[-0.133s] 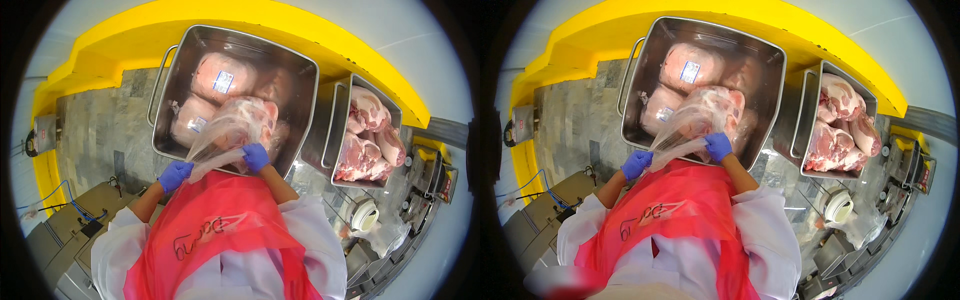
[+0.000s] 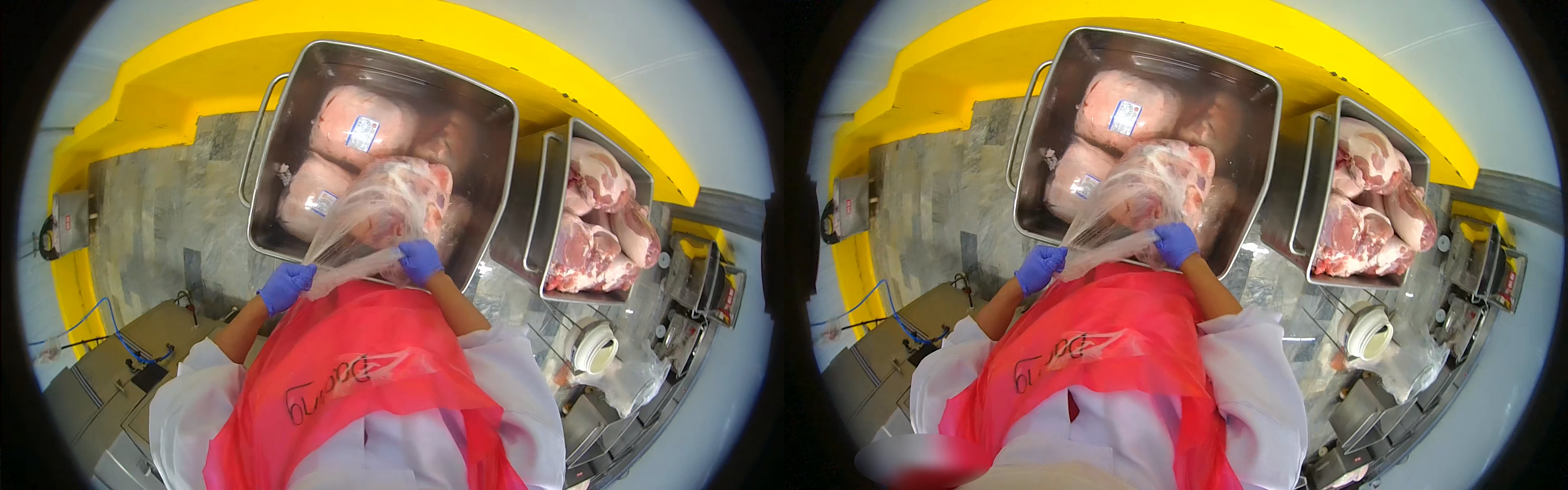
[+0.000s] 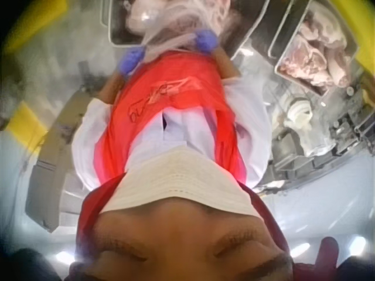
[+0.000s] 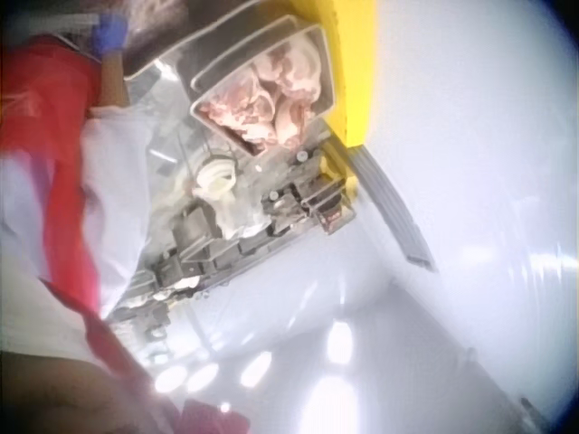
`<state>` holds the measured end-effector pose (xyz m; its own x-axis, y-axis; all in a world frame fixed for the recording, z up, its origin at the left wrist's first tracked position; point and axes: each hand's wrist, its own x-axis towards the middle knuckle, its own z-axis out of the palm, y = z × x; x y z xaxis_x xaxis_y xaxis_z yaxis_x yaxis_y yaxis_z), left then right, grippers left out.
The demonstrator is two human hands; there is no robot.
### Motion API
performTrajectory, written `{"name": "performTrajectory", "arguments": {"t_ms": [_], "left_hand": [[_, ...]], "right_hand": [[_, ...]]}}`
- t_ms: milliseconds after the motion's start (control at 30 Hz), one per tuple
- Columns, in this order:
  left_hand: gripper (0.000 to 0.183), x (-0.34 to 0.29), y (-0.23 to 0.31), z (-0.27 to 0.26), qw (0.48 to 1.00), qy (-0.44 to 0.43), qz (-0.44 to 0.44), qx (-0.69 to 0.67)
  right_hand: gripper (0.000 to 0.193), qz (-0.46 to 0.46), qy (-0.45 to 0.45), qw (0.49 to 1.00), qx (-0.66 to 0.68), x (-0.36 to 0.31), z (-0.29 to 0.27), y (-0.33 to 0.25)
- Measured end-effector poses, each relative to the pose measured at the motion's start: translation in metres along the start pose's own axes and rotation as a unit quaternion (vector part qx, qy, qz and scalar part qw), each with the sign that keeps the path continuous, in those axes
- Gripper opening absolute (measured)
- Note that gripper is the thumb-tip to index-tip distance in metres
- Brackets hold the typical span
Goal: The person trims fat and connective tissue from large cuts of raw meat using a knife. They repeatedly cut, lift, and reposition the meat in a metal tray, then transfer trimmed pieces to a second tray. The work occurs in a commercial kitchen with stainless steel surfaces and yellow equipment.
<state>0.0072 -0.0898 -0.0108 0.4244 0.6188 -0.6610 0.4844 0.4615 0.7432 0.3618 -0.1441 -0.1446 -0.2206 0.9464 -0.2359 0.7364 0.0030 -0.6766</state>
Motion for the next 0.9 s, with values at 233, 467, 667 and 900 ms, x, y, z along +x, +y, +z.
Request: {"name": "performTrajectory", "arguments": {"t_ms": [233, 467, 667, 900], "left_hand": [[0.052, 0.013, 0.008, -0.028, 0.998, -0.019, 0.038, 0.053], [0.059, 0.022, 0.017, -0.074, 0.981, -0.104, -0.054, 0.158], [0.044, 0.067, 0.008, -0.053, 0.876, -0.008, 0.073, 0.476], [0.056, 0.146, 0.057, 0.039, 0.781, 0.066, 0.309, 0.539]], "right_hand": [[0.048, 0.062, -0.039, 0.997, 0.029, -0.065, -0.018, -0.061], [0.047, 0.069, -0.034, 0.997, -0.021, -0.070, -0.077, -0.149], [0.047, 0.093, -0.051, 0.994, 0.036, -0.063, -0.100, -0.194], [0.047, 0.145, -0.044, 0.986, 0.069, -0.074, -0.090, -0.181]]}}
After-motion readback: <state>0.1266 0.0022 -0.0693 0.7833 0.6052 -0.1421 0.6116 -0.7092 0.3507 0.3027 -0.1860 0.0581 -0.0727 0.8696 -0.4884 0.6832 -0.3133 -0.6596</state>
